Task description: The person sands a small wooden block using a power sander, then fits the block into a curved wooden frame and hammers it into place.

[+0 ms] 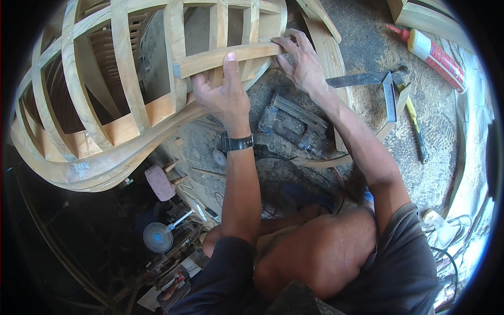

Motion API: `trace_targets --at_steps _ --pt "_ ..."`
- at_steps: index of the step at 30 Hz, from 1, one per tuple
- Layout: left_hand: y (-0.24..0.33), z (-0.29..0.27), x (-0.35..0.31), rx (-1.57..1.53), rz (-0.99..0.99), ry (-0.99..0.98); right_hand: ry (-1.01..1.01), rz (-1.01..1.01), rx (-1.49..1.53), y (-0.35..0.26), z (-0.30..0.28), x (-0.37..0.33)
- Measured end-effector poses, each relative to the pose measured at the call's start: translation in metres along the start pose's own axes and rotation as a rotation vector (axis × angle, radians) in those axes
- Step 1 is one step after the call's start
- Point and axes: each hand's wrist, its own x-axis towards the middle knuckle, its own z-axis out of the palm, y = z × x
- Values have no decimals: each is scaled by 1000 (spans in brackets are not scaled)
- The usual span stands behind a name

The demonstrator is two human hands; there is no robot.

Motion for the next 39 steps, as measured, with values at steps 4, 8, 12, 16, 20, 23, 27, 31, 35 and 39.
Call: trace_targets --at_steps 4,8,12,16,20,23,27,31,35,39 --pt "-10 -13 -41 -55 34 -70 -229 -1 -35 -1 -36 -37" --pt "-8 -30 -84 -328 -195 -104 -590 37 -38 -22 -83 -81" --pt "-34 -68 -132 -205 -519 -179 -946 120 92 -33 -113 -111" --pt "-88 -104 -190 24 -828 -255 -681 185 50 -38 -131 -116" --pt "-130 -138 -234 234 -942 -267 67 -4 -159 -29 -162 -109" --pt "-129 -140 -219 711 -940 -624 241 265 -425 15 -215 -128" --pt "-103 -114 -166 459 -883 -566 -83 308 -680 38 -260 -147" --pt "-47 -50 -97 94 -504 -462 -254 313 -823 41 -260 -144" --pt "-41 16 -64 -107 -358 -364 -259 316 -813 52 -260 -135" --pt "-38 60 -68 -52 -326 -182 -254 556 -727 33 -270 -128"
